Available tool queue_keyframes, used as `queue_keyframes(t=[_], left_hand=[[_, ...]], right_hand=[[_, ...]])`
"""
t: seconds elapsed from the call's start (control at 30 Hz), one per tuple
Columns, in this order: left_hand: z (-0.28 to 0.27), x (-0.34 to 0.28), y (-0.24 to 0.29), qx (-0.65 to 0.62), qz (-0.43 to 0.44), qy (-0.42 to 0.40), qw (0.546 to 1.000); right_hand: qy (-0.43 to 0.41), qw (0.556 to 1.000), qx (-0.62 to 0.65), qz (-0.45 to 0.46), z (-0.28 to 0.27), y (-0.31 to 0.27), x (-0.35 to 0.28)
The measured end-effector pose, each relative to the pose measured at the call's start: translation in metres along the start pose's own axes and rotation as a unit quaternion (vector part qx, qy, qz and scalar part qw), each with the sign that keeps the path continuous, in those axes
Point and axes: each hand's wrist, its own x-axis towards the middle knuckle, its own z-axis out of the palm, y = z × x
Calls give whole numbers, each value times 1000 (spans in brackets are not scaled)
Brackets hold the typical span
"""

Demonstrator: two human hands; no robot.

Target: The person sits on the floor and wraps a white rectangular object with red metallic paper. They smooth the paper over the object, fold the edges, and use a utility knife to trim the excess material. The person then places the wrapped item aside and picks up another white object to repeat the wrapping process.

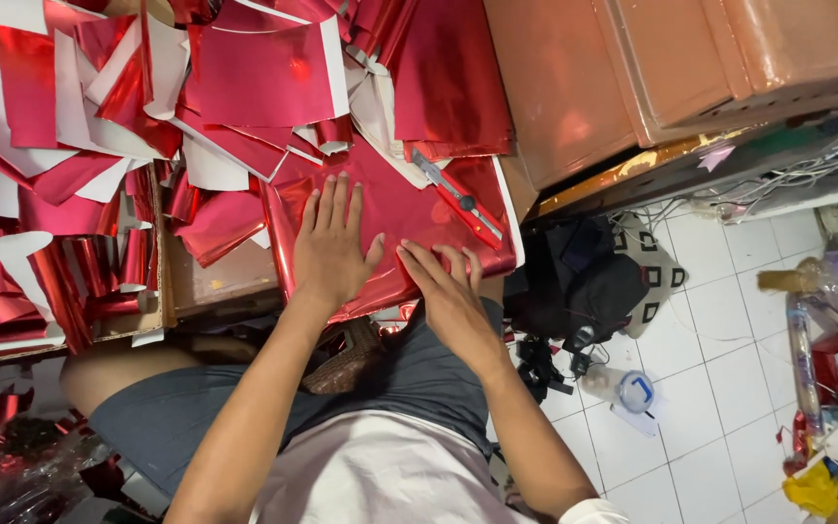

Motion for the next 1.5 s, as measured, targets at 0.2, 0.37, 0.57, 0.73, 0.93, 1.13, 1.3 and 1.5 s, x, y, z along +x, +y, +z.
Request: queue_keyframes(t=[0.2, 0.37, 0.57, 0.73, 0.93, 1.13, 1.3, 1.5], left_hand=[[5, -1, -1, 21, 14, 32, 999], [7, -1, -1, 17, 8, 36, 999], [5, -2, -2, 19, 6, 56, 998], [11, 0, -1, 15, 3, 84, 996], [19, 0, -2, -11, 12, 95, 995], [13, 0, 0, 5, 2, 55, 998], [11, -1, -2, -9, 8, 59, 998], [7, -2, 0, 2, 8, 49, 999]], right_hand=[[-18, 1000, 14, 2, 2, -2, 53], [-42, 999, -31, -9, 5, -2, 100], [-78, 997, -7, -5, 23, 14, 143], [-84, 996, 17, 14, 19, 8, 113], [-76, 997, 24, 24, -1, 1, 44], [-67, 997, 28, 19, -5, 0, -3], [-32, 999, 22, 19, -8, -8, -17], [-30, 999, 3, 24, 3, -6, 1]])
